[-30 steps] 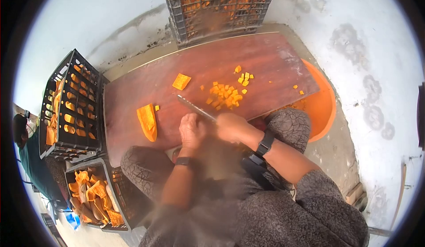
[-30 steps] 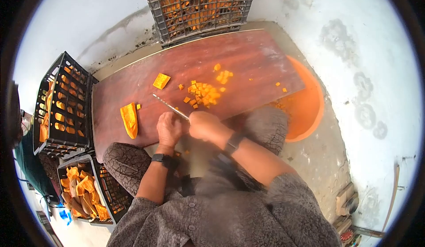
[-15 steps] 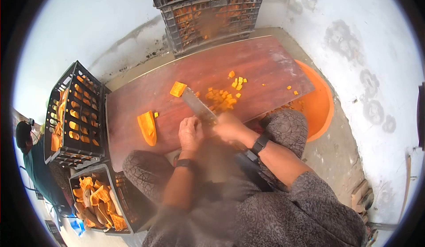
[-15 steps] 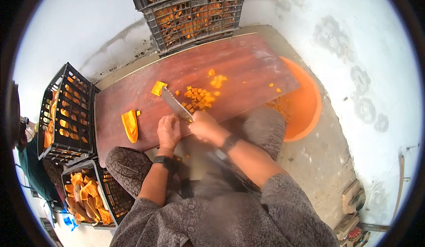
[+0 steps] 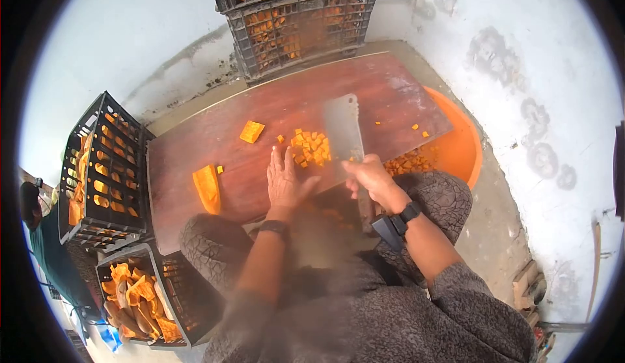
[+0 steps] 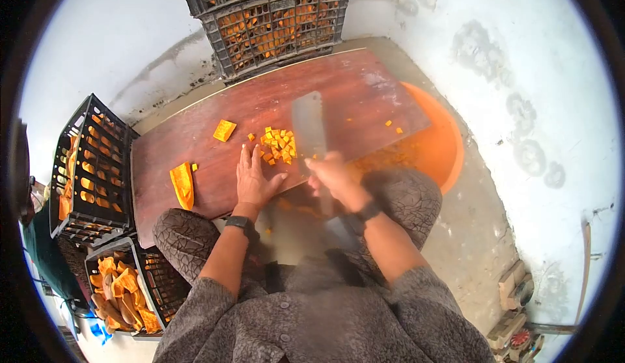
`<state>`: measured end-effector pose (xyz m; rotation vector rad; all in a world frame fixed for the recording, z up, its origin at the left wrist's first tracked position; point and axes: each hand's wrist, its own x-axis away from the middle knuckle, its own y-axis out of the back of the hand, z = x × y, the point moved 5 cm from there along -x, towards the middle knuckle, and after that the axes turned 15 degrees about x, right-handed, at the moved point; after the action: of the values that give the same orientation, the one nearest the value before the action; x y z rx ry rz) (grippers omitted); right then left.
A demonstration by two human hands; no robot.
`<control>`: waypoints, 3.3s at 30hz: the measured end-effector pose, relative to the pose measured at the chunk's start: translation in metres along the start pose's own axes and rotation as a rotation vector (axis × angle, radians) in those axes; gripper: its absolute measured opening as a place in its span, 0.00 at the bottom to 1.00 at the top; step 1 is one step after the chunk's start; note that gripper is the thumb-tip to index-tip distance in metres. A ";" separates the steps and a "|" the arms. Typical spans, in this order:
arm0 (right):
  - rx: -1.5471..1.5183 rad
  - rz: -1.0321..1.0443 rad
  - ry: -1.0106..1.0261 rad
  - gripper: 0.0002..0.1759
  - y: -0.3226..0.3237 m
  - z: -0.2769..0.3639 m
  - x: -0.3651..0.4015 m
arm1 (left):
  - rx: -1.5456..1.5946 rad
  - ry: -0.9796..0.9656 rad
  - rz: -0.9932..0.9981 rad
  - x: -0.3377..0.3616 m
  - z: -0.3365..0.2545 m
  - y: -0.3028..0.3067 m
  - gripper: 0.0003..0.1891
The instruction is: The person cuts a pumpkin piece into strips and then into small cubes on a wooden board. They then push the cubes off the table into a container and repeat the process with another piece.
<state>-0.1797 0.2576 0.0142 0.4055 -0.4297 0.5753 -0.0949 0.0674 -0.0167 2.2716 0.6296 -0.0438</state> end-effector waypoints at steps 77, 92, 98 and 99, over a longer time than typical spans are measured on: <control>-0.284 -0.517 0.016 0.11 0.100 -0.046 0.100 | 0.735 -0.528 0.258 -0.034 -0.237 -0.136 0.23; 0.808 -1.013 -0.246 0.14 0.209 -0.069 0.096 | 0.578 -0.433 0.493 0.010 -0.194 -0.199 0.26; 0.730 -1.021 0.158 0.09 0.240 -0.143 0.050 | 0.523 -0.406 0.495 0.009 -0.175 -0.167 0.23; 0.369 -0.989 0.150 0.09 0.232 -0.128 0.062 | 0.541 -0.427 0.462 0.007 -0.174 -0.158 0.21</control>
<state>-0.2361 0.5232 -0.0060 0.8462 0.0576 -0.2905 -0.1874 0.2825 -0.0014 2.7466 -0.1636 -0.5097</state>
